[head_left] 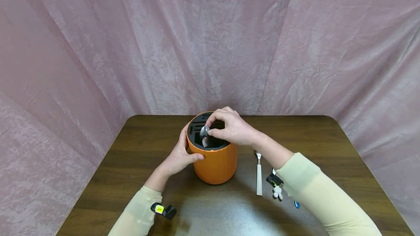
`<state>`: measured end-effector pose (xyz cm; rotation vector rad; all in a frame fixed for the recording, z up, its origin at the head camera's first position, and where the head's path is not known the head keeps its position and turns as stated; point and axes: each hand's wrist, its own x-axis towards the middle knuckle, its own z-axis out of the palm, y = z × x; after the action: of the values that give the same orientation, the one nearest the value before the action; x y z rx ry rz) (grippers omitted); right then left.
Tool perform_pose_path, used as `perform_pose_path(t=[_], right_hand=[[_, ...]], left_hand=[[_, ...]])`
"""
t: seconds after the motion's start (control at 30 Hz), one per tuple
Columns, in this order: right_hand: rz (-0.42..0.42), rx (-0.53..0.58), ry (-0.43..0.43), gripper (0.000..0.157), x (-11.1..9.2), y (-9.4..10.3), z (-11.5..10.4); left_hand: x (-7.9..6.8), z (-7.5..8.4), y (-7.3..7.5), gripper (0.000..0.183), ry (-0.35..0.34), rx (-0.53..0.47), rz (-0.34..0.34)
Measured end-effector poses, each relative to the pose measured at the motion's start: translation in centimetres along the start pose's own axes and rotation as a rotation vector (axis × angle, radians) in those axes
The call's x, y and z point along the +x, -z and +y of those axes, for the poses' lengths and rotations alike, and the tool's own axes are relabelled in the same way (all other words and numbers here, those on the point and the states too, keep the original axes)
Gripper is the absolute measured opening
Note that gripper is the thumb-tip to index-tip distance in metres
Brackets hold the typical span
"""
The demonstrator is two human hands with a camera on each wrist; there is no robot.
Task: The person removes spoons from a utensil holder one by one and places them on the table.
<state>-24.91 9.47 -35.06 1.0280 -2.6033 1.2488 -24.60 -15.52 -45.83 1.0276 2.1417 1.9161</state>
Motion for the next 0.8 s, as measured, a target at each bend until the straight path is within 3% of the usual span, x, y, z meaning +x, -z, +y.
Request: perform_pose_path(t=[0.17, 0.43, 0.8], right_hand=[[0.000, 0.109, -0.043, 0.011, 0.0, 0.2, -0.2], [-0.005, 0.322, -0.038, 0.014, 0.1, 0.5, -0.7], [0.006, 0.432, -0.057, 0.016, 0.1, 0.8, -1.1]], left_hand=[[0.0, 0.0, 0.0, 0.113, -0.006, -0.004, 0.001], [-0.1, -0.1, 0.0, 0.113, 0.009, 0.007, 0.004], [0.0, 0.0, -0.2, 0.114, 0.008, 0.003, 0.016]])
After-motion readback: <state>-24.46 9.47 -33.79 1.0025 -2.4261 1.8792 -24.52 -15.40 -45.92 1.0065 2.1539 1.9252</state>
